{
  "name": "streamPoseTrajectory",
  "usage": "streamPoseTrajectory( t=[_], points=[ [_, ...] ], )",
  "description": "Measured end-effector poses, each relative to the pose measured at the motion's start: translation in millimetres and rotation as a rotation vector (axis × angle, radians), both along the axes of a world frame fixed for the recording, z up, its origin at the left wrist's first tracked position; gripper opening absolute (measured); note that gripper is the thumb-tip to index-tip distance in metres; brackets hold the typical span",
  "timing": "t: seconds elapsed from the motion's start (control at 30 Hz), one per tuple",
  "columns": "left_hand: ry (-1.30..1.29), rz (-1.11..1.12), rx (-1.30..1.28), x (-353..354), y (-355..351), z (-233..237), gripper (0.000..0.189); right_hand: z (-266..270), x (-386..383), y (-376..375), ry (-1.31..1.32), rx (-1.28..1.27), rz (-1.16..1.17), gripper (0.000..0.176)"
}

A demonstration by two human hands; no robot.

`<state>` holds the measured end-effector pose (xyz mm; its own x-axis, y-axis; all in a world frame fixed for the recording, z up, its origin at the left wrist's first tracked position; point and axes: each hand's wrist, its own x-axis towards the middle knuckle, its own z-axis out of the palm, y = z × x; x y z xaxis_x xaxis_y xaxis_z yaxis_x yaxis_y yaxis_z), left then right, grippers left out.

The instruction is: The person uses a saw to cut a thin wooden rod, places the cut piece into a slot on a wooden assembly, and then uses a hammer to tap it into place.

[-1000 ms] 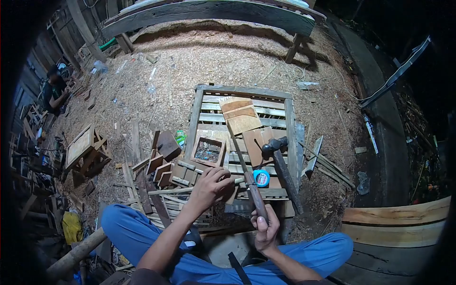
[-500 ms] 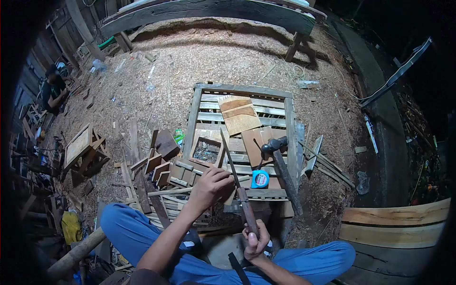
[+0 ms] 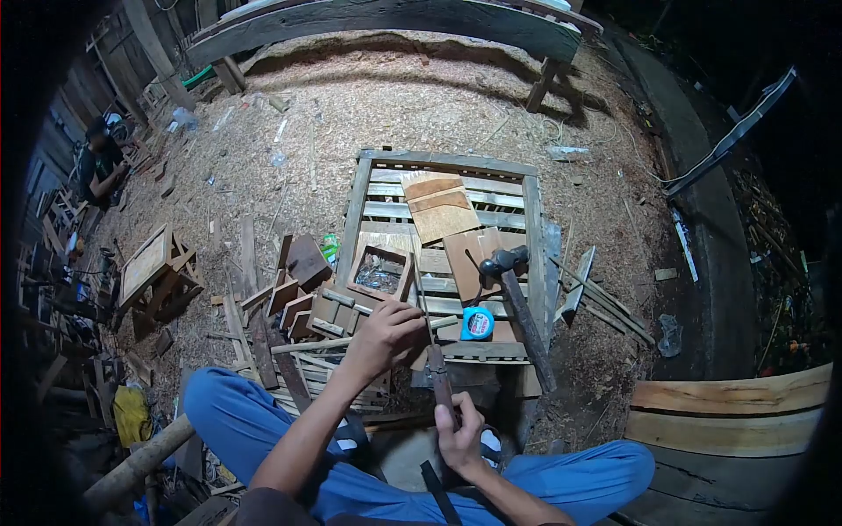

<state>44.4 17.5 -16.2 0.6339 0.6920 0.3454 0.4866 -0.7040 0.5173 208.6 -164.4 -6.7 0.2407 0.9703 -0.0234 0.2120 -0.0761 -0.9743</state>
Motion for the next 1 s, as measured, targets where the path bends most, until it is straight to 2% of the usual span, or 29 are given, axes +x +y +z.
streamPoseTrajectory(
  t=[0.13, 0.2, 0.27, 0.53, 0.63, 0.83, 1.0],
  points=[
    [-0.084, -0.011, -0.091, 0.1, -1.3, 1.7, 0.039, 1.4, -3.3, 0.3, -0.033, -0.039, -0.060, 0.042],
    [-0.084, -0.009, -0.071, 0.6, -0.8, 1.4, 0.040, -4.8, -5.4, -3.9, 0.070, -0.095, -0.089, 0.042],
    [-0.088, -0.020, -0.058, 0.2, 1.7, -2.8, 0.040, -3.3, -13.9, -9.6, -0.009, -0.036, -0.116, 0.041],
    [-0.057, -0.022, 0.005, -1.2, 1.5, -6.2, 0.039, 23.5, -7.1, -6.2, -0.072, -0.059, -0.110, 0.040],
    [-0.054, -0.020, 0.007, -1.9, 0.4, -5.3, 0.045, 27.1, -7.1, -11.0, -0.182, 0.017, -0.111, 0.041],
    [-0.032, -0.032, 0.047, -0.9, 3.9, -2.5, 0.042, 42.0, -4.1, -13.2, -0.143, -0.013, -0.098, 0.038],
    [-0.020, -0.027, 0.075, 0.9, -0.5, -0.3, 0.037, 32.2, -3.4, -3.7, -0.119, -0.054, -0.114, 0.040]
  ],
)
